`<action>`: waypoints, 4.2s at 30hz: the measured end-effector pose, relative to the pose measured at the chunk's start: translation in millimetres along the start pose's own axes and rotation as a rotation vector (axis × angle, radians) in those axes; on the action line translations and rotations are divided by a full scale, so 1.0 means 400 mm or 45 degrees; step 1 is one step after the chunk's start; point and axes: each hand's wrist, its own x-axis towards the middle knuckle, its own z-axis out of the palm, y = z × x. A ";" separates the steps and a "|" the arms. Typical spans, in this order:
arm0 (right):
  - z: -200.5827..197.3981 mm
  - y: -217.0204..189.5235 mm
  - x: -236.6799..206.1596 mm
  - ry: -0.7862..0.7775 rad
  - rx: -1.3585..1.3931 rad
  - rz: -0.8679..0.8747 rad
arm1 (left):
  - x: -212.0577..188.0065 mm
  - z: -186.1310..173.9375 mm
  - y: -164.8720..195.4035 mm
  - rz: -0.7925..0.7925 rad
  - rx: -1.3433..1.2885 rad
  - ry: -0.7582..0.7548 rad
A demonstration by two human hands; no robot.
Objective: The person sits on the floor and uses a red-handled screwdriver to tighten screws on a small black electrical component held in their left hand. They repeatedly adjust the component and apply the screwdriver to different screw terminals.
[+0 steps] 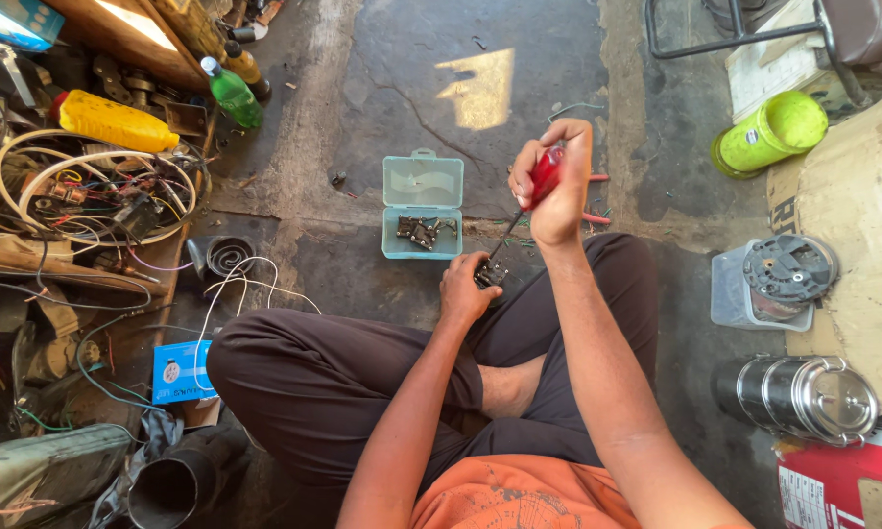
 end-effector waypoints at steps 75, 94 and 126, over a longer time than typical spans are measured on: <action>0.033 -0.013 -0.010 0.047 -0.128 -0.086 | 0.009 -0.021 -0.019 0.119 -0.074 -0.078; -0.016 -0.066 -0.105 -0.026 -0.193 0.033 | 0.005 -0.021 -0.012 0.147 -0.028 -0.052; 0.010 -0.089 -0.191 0.104 -0.224 0.063 | -0.019 -0.031 0.031 0.121 0.051 -0.048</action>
